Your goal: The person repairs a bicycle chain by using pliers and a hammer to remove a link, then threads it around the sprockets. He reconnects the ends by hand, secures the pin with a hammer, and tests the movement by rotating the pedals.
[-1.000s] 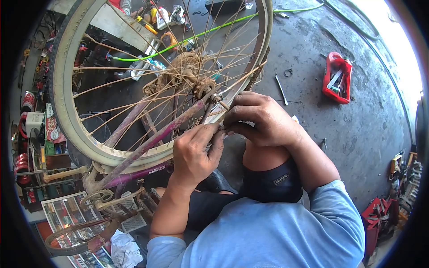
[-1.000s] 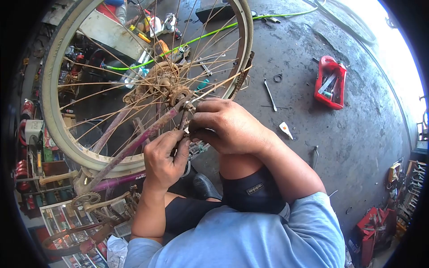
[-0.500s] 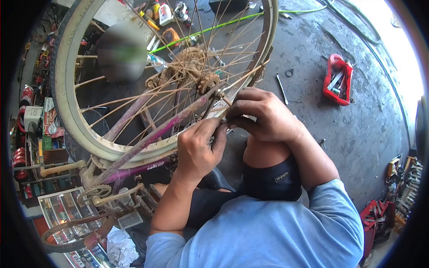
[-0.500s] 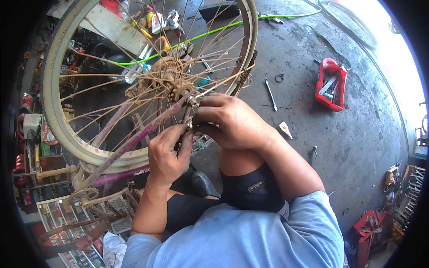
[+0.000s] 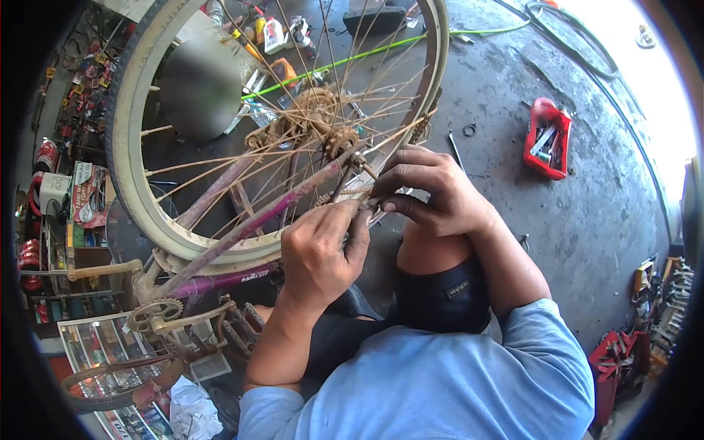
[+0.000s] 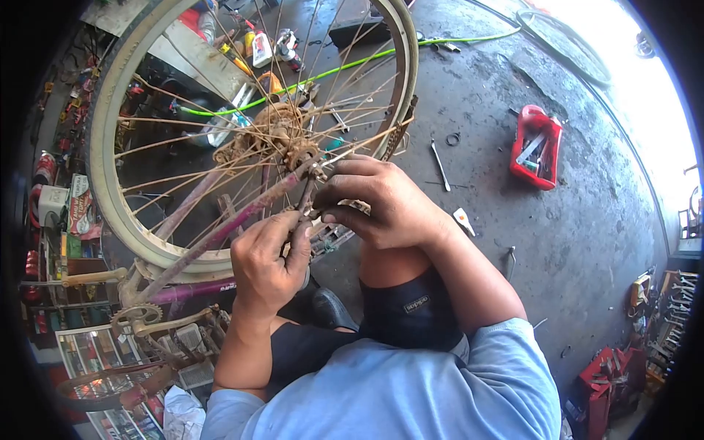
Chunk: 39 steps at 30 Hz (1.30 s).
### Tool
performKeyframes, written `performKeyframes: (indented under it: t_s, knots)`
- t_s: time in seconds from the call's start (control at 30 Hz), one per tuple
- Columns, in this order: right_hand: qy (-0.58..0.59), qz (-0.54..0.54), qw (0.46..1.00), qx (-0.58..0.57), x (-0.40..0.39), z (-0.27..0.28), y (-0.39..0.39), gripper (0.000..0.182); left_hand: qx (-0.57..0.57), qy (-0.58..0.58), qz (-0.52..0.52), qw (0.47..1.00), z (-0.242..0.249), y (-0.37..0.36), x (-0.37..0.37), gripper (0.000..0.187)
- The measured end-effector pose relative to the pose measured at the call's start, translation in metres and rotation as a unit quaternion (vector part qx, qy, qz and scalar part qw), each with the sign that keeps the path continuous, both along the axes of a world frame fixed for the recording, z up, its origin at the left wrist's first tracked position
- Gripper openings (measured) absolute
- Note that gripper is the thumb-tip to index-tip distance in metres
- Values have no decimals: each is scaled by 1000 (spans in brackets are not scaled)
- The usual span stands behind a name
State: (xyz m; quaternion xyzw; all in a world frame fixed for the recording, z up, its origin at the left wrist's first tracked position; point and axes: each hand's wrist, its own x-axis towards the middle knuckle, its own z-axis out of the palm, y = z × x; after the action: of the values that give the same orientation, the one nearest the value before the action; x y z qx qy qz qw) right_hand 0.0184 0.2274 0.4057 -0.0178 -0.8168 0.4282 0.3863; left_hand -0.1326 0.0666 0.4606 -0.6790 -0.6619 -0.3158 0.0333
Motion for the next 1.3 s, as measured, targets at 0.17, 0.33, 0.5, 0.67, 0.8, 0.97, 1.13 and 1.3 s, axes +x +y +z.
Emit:
performKeyframes:
  t_s: [0.17, 0.33, 0.5, 0.67, 0.8, 0.97, 1.13, 1.3]
  knots:
    - [-5, 10, 1000, 13, 6, 6, -4, 20, -9, -13, 2, 1000, 3, -5, 5, 13]
    - [7, 25, 1000, -16, 12, 22, -7, 18, -33, -68, 1, 997, 21, -6, 11, 11]
    - [108, 18, 988, 108, 18, 82, 17, 18, -8, -155, -40, 987, 81, 10, 16, 11]
    - [180, 115, 961, 177, 45, 153, 47, 73, 53, -261, -113, 957, 131, 16, 28, 18]
    - [66, -31, 908, 411, 119, 216, 43, 38, 178, -260, -236, 919, 138, 20, 53, 23]
    - [121, -463, 760, 440, 169, 206, 8, 41, 167, -238, -338, 895, 127, 8, 77, 22]
    - [-42, -452, 796, 399, 195, 193, -81, 39, 198, -183, -373, 888, 112, 2, 135, 20]
    - [-220, -401, 827, 327, 370, 176, -49, 38, 209, -146, -372, 892, 79, 19, 238, 19]
